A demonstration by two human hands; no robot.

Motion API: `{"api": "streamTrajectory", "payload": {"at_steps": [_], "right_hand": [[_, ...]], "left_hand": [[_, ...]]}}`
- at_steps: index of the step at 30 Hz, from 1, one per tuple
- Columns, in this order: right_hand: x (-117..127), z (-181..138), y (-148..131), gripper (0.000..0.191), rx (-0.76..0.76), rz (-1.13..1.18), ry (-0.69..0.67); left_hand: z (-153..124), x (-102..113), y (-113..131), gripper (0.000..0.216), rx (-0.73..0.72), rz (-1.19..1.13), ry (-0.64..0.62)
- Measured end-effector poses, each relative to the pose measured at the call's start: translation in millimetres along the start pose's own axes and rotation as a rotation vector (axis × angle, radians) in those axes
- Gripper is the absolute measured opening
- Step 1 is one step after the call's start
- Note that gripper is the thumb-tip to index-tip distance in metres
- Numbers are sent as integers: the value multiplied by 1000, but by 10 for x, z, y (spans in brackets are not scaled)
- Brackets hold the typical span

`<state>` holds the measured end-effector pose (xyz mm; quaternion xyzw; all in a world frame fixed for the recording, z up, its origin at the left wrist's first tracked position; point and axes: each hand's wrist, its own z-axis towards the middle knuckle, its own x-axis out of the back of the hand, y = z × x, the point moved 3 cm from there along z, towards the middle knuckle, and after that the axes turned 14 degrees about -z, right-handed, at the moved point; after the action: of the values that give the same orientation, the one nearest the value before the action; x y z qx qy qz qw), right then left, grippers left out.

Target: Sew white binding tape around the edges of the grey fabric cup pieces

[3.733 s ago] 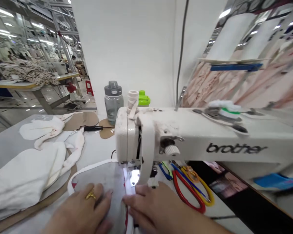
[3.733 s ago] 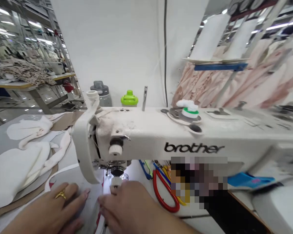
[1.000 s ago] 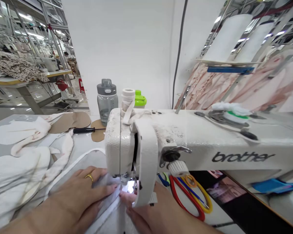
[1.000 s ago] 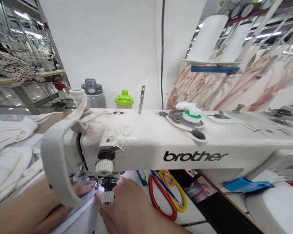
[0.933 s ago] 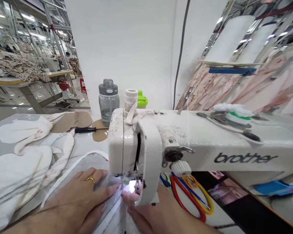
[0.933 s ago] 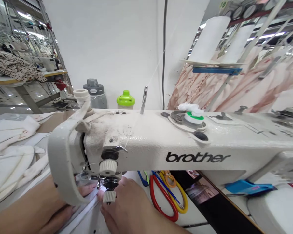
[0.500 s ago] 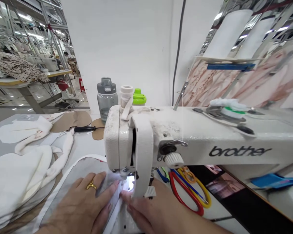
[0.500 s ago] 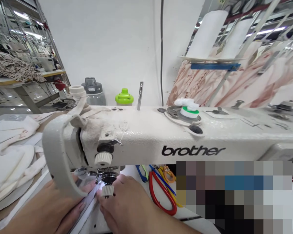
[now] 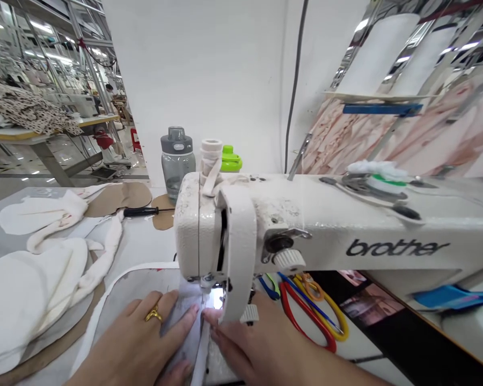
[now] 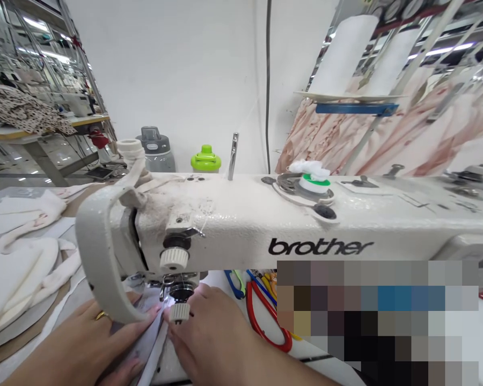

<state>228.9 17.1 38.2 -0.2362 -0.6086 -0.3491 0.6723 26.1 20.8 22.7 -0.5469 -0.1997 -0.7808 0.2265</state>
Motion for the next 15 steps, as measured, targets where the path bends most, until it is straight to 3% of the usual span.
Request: {"api": "streamTrajectory", "payload": {"at_steps": [6,11,15], "right_hand": [[12,-6,-9,25,-13,-7,36],[16,-5,14,23,-37,-34,35],[-13,-11,6,23,12,13,17]], "left_hand": [[12,-24,-1,41,3,-23,58],[55,114,-13,47,-73,-134,-34],[62,112,-9,50,-58,-103,-22]]}}
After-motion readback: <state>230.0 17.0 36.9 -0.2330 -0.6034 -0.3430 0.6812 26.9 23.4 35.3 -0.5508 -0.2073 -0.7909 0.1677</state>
